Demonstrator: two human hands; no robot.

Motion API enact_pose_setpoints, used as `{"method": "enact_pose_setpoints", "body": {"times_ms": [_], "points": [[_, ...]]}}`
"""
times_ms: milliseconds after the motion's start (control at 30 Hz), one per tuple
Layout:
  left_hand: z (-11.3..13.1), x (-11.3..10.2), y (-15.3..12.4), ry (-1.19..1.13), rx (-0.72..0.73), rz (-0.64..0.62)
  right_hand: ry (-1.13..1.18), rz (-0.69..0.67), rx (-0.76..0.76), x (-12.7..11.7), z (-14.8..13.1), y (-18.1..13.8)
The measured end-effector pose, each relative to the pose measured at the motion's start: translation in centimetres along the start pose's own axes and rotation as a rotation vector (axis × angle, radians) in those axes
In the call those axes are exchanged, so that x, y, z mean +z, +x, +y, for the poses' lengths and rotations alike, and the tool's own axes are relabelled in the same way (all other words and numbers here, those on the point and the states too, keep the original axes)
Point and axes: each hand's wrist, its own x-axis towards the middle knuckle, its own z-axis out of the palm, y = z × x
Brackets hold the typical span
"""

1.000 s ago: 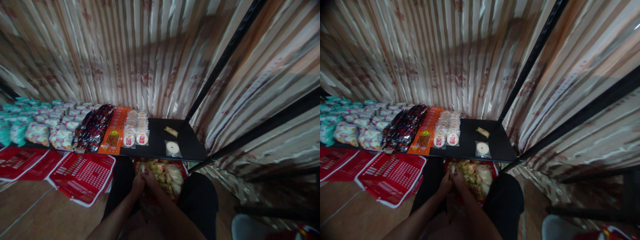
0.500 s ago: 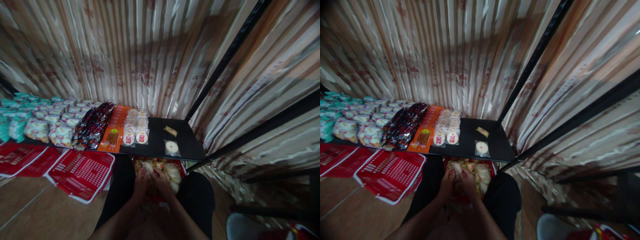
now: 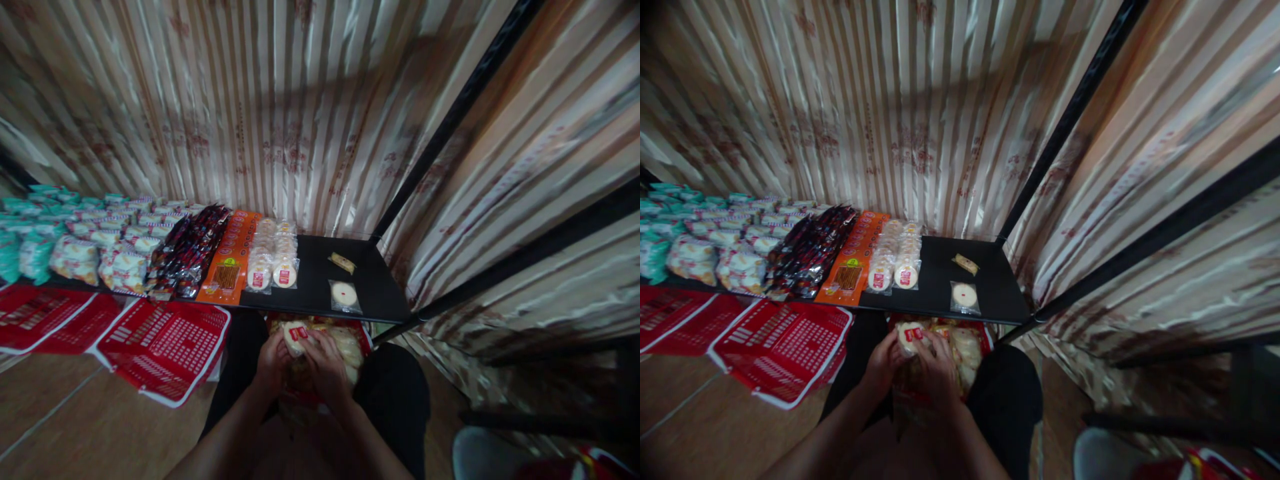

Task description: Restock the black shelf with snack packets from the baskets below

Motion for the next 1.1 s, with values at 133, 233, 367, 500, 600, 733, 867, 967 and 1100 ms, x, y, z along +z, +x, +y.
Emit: {"method": "enact_pose_setpoints", "body": {"times_ms": [133,233,367,500,600,733,867,967,1100], "points": [[0.4,0.0,-0.4,0.073,0.109,-0.009,-0.031,0.017,-0.035,-0.1,0.0,0.3],[0.6,0.0,-0.4,0.092,0.125,-0.018,-0.022,0.072,-0.002,-0.1,-0.1,0.9],[0.7,0.0,-0.2,0.022,0.097,-0.056,0.058,0.138,0.079,0.2,-0.3,1.5],[1.3,0.2,-0.5,0.022,0.105,-0.064,0.240,0.177,0.232,0.9,-0.2,1.9],[1.8,0.5,-0.8,0.063,0.148,-0.056,0.481,0.210,0.514,1.1,-0.5,2.4],[2.1,0.5,-0.8,0.058,0.166,0.001,0.898,0.164,0.881,1.3,-1.3,3.4],[2.0,0.0,0.0,0.043,0.169,0.006,1.114,0.086,0.948,2.0,-1.6,4.4],[1.7,-0.4,1.3,0.086,0.160,0.034,1.122,0.106,0.969,2.8,-1.4,5.2],[1.6,-1.0,3.9,0.315,0.305,0.203,1.125,0.115,0.923,3.5,-0.8,7.1]]}}
